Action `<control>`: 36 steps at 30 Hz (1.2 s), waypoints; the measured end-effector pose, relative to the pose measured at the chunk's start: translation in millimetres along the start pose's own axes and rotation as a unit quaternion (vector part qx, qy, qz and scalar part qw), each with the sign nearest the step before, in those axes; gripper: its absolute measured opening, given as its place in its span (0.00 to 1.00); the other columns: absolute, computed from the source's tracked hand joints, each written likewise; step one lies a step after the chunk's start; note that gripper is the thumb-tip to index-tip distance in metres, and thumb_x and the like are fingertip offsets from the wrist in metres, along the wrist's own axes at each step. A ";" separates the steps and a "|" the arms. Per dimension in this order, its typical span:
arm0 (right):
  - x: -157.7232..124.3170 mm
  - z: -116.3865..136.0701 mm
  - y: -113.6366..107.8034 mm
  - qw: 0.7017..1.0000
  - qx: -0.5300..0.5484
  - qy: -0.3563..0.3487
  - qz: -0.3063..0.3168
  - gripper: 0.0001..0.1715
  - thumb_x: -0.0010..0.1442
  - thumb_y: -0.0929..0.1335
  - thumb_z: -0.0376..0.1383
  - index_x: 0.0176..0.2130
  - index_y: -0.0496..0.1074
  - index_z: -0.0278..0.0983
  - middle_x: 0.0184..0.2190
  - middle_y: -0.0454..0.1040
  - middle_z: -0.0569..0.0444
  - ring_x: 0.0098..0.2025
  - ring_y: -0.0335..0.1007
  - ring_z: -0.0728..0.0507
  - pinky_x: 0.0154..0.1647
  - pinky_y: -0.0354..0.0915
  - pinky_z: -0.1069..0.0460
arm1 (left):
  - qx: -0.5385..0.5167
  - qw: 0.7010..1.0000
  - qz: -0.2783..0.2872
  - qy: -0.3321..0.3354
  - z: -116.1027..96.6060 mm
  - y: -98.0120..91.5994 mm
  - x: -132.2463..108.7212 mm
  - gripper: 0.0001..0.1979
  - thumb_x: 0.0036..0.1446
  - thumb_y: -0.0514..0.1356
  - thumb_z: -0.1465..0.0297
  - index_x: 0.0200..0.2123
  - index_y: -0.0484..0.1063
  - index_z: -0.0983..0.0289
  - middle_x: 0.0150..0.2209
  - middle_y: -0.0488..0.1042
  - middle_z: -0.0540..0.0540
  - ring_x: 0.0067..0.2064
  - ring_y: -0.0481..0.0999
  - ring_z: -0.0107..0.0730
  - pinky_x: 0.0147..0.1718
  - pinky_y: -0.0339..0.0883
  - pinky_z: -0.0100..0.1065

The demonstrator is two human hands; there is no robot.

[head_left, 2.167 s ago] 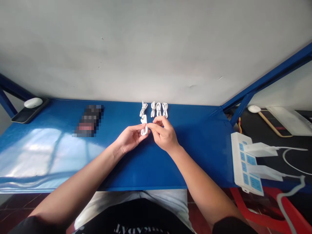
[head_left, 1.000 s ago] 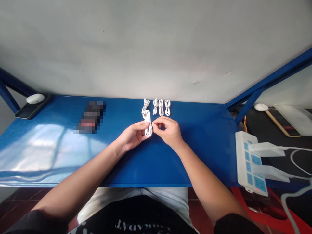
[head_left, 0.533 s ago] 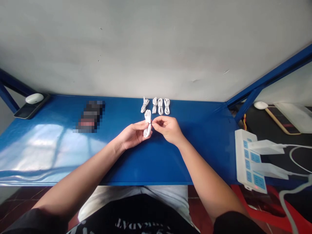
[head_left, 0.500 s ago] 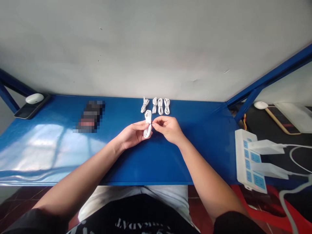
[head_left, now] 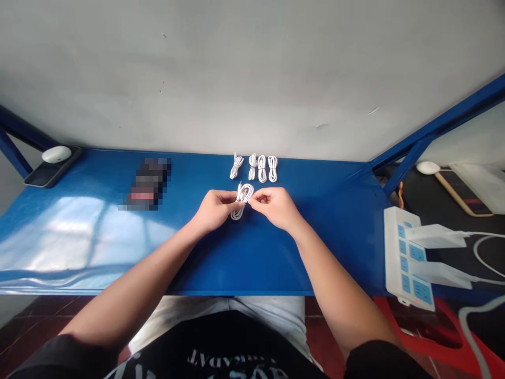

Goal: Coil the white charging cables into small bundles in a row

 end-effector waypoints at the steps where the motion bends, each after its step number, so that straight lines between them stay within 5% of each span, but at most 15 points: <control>1: -0.8 3.3 -1.2 0.999 -0.019 -0.016 -0.024 0.08 0.53 0.73 0.39 0.29 0.79 0.35 0.23 0.73 0.56 0.25 0.62 0.49 0.26 0.58 0.53 | 0.001 1.000 -0.016 0.006 -1.1 -1.4 -0.5 0.19 0.48 0.73 0.63 0.43 0.85 0.65 0.37 0.83 0.56 0.37 0.78 0.37 0.39 0.69 0.35; 4: -5.6 17.7 -2.6 0.992 -0.056 -0.077 -0.080 0.04 0.53 0.72 0.35 0.28 0.78 0.36 0.22 0.71 0.57 0.24 0.60 0.50 0.26 0.58 0.53 | -0.060 0.997 -0.047 -0.008 -0.1 -4.0 -1.9 0.18 0.48 0.74 0.64 0.42 0.84 0.66 0.35 0.82 0.56 0.34 0.77 0.34 0.37 0.69 0.34; 8: -12.0 37.2 -1.2 0.978 -0.073 -0.166 -0.099 0.06 0.55 0.70 0.33 0.27 0.77 0.37 0.24 0.72 0.56 0.26 0.61 0.50 0.29 0.61 0.52 | -0.209 0.976 -0.011 -0.062 6.5 5.8 -0.7 0.12 0.49 0.73 0.68 0.37 0.83 0.68 0.34 0.81 0.56 0.34 0.77 0.30 0.40 0.72 0.34; 15: 0.2 10.3 -12.2 0.993 0.033 -0.074 -0.087 0.06 0.56 0.72 0.38 0.31 0.78 0.37 0.29 0.79 0.53 0.31 0.72 0.46 0.34 0.67 0.51 | -0.303 0.946 0.042 -0.104 8.4 19.8 -1.4 0.13 0.53 0.71 0.75 0.44 0.82 0.67 0.39 0.82 0.57 0.37 0.79 0.28 0.42 0.73 0.30; 24: 7.1 -14.2 -13.8 0.982 0.173 0.029 -0.069 0.16 0.54 0.75 0.46 0.32 0.78 0.36 0.24 0.73 0.56 0.21 0.61 0.51 0.23 0.59 0.53 | -0.276 0.949 0.076 -0.128 15.9 26.2 -3.6 0.20 0.54 0.72 0.71 0.51 0.80 0.62 0.43 0.83 0.60 0.41 0.83 0.35 0.44 0.75 0.35; 31: -0.1 5.5 -33.1 0.980 0.071 -0.061 -0.173 0.12 0.55 0.74 0.43 0.30 0.78 0.36 0.26 0.75 0.54 0.28 0.68 0.48 0.31 0.65 0.51 | -0.191 0.971 0.055 -0.129 21.4 23.8 -5.7 0.23 0.50 0.74 0.64 0.50 0.82 0.63 0.41 0.83 0.59 0.37 0.82 0.34 0.40 0.74 0.34; 36: -1.1 9.6 -39.8 0.978 0.037 -0.071 -0.190 0.11 0.55 0.72 0.42 0.30 0.78 0.36 0.27 0.77 0.53 0.31 0.70 0.46 0.34 0.67 0.50 | -0.050 0.994 0.071 -0.060 17.1 22.1 -3.4 0.23 0.53 0.71 0.59 0.51 0.82 0.63 0.36 0.83 0.57 0.35 0.79 0.34 0.39 0.72 0.34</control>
Point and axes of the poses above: each hand's wrist, its own x-axis towards the middle knuckle, its own y-axis out of the palm, z = x × y, the point moved 10 cm from there along x, towards the middle knuckle
